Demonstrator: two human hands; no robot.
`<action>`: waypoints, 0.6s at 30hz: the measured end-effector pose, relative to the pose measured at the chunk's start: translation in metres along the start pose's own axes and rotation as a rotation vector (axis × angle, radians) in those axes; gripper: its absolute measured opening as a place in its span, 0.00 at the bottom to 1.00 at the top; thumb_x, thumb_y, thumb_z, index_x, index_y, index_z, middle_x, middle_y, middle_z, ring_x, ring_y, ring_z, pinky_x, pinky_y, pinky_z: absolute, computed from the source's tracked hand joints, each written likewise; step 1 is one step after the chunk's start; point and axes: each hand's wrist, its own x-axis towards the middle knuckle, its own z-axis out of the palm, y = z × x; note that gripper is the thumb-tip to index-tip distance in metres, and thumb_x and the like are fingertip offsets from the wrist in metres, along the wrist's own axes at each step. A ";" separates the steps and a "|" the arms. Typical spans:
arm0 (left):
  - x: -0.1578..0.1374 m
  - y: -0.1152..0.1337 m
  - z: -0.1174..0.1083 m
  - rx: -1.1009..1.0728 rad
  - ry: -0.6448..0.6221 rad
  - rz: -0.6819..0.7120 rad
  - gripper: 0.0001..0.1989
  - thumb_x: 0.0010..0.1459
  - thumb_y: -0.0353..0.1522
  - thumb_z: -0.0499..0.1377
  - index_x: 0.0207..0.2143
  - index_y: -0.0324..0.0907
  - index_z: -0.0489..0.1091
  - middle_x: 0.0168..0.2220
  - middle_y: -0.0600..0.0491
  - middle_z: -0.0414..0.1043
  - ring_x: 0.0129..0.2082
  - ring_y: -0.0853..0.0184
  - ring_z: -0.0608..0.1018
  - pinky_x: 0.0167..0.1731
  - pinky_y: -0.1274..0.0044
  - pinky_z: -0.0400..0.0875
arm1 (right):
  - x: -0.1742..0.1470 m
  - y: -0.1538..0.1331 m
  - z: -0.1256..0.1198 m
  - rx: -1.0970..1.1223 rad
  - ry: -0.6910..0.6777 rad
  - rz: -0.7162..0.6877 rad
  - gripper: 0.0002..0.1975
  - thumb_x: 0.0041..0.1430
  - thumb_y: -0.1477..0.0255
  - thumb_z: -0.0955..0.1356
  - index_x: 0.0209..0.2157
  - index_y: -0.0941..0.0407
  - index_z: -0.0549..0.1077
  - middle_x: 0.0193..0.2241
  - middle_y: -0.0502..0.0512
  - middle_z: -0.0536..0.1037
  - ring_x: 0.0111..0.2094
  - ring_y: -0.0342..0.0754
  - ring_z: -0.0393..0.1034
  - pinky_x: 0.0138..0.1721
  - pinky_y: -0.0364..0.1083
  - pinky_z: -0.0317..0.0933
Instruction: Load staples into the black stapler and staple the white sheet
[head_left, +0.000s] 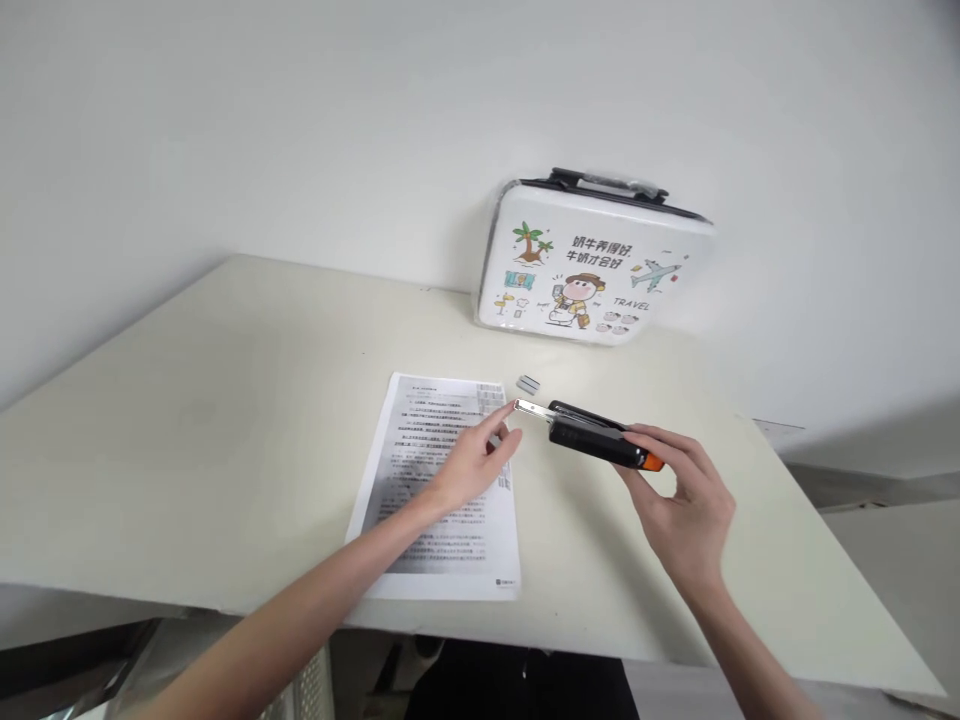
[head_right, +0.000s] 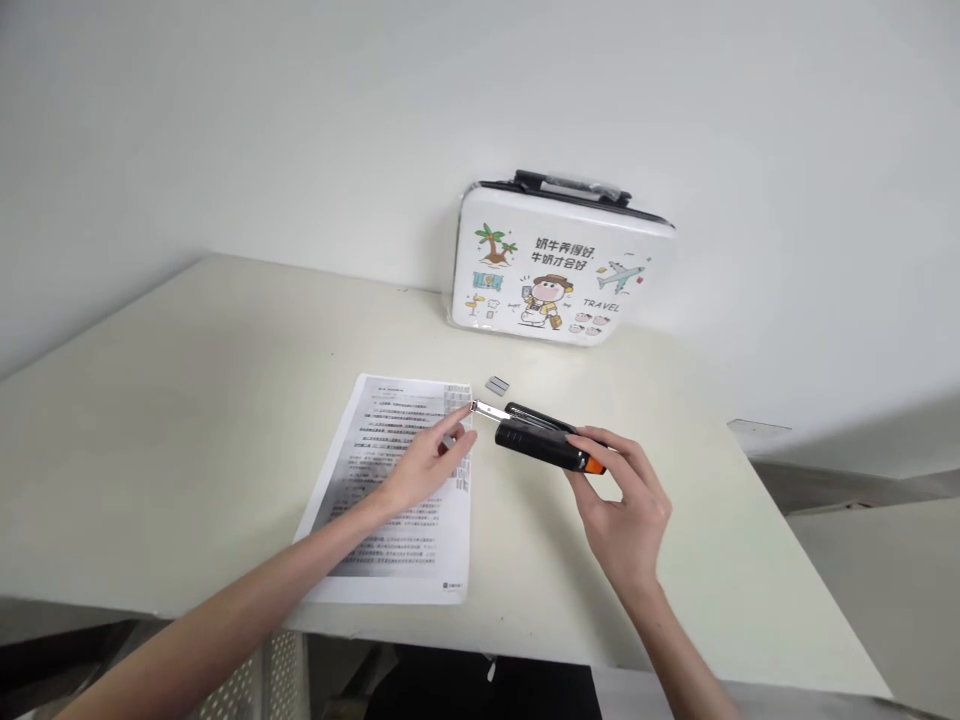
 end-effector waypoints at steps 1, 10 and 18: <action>-0.001 -0.001 0.000 0.008 -0.003 0.015 0.29 0.71 0.43 0.54 0.69 0.42 0.65 0.32 0.58 0.66 0.22 0.73 0.62 0.26 0.78 0.61 | 0.002 -0.002 0.007 0.013 0.000 0.010 0.10 0.64 0.72 0.75 0.46 0.48 0.81 0.47 0.56 0.82 0.48 0.56 0.79 0.48 0.57 0.75; -0.001 -0.005 0.000 -0.007 0.146 0.028 0.25 0.71 0.37 0.54 0.67 0.44 0.66 0.28 0.60 0.65 0.22 0.73 0.64 0.27 0.79 0.62 | 0.026 -0.001 0.065 0.136 -0.095 0.135 0.12 0.62 0.64 0.75 0.46 0.50 0.81 0.45 0.56 0.82 0.42 0.53 0.77 0.46 0.54 0.72; 0.006 -0.007 -0.001 -0.219 0.196 -0.081 0.15 0.68 0.41 0.56 0.50 0.43 0.71 0.30 0.60 0.64 0.20 0.74 0.63 0.22 0.80 0.60 | 0.086 0.022 0.178 0.451 -0.253 0.349 0.23 0.51 0.59 0.77 0.47 0.55 0.80 0.45 0.58 0.84 0.42 0.55 0.77 0.44 0.53 0.72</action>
